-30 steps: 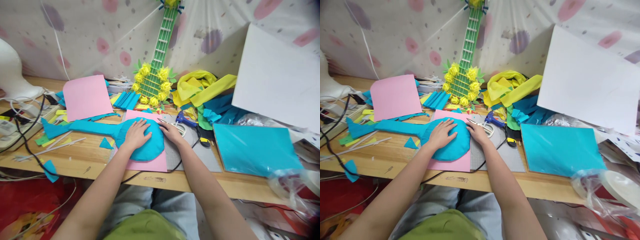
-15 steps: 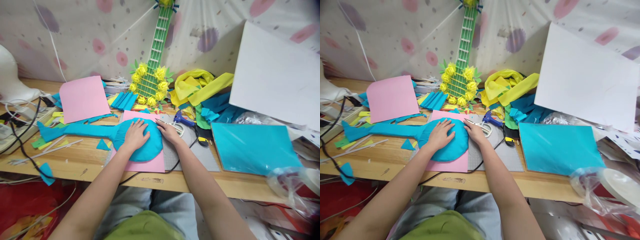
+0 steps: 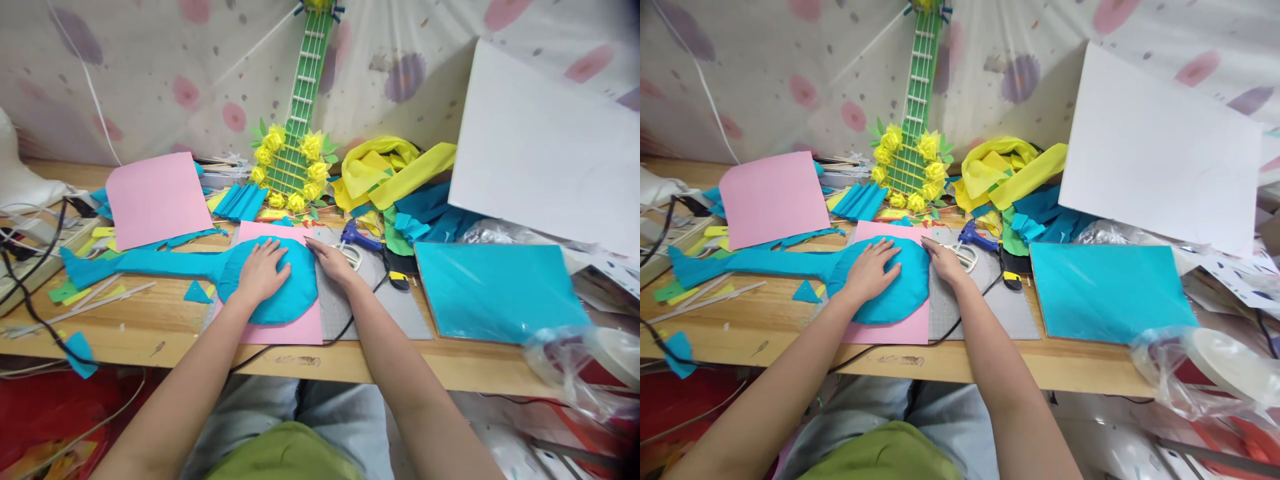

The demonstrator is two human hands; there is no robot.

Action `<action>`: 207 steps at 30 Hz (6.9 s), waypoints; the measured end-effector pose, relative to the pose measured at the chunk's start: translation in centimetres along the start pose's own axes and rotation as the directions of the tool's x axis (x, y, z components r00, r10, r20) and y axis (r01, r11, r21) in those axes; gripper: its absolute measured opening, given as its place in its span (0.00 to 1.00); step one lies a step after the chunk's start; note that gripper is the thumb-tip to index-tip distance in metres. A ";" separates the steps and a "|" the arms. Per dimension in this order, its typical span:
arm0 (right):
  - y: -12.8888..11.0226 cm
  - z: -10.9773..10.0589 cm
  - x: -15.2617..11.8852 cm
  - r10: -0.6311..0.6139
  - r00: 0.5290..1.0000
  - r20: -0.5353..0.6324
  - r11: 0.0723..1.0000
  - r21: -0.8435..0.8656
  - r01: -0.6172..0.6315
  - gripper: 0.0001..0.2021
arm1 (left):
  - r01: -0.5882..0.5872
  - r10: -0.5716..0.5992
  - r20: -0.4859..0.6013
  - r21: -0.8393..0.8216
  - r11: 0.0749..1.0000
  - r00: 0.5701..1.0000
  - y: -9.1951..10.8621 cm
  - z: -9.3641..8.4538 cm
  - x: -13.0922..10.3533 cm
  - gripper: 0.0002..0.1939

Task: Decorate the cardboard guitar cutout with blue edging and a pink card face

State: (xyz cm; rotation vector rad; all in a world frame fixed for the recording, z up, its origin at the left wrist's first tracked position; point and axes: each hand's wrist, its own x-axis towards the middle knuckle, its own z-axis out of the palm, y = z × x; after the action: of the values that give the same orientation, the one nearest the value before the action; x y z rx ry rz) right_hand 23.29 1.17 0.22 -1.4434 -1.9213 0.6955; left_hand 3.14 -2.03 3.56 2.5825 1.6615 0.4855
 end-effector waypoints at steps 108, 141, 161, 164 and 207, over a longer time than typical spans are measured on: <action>-0.4 -0.9 -1.2 -0.074 0.995 0.064 0.928 -0.362 0.092 0.19 | -0.024 0.024 0.034 -0.016 1.000 0.999 -0.3 -0.2 0.1 0.25; -0.4 -0.4 -1.5 -0.044 0.964 -0.262 0.963 -0.268 -0.029 0.15 | -0.029 0.029 0.030 -0.023 0.999 0.999 -0.3 0.0 -0.1 0.25; -6.3 4.1 14.9 -0.089 0.979 0.184 0.638 -0.744 0.198 0.15 | -0.048 0.049 0.025 -0.043 0.998 0.998 -0.3 0.0 -0.6 0.25; -6.5 5.0 15.3 -0.093 0.981 0.171 0.618 -0.762 0.191 0.16 | -0.041 0.042 0.019 -0.054 0.998 0.999 -0.2 0.0 -0.6 0.25; -9.2 -2.1 5.4 0.178 0.984 0.012 0.537 0.837 -0.107 0.16 | 0.006 0.020 0.123 -0.202 0.979 0.992 -2.8 -6.2 5.9 0.22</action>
State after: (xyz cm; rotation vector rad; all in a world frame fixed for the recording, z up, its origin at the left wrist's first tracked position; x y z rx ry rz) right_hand 17.89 4.10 9.27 -0.9499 -1.0860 1.3828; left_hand 1.16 3.62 10.39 2.4203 1.4814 0.4568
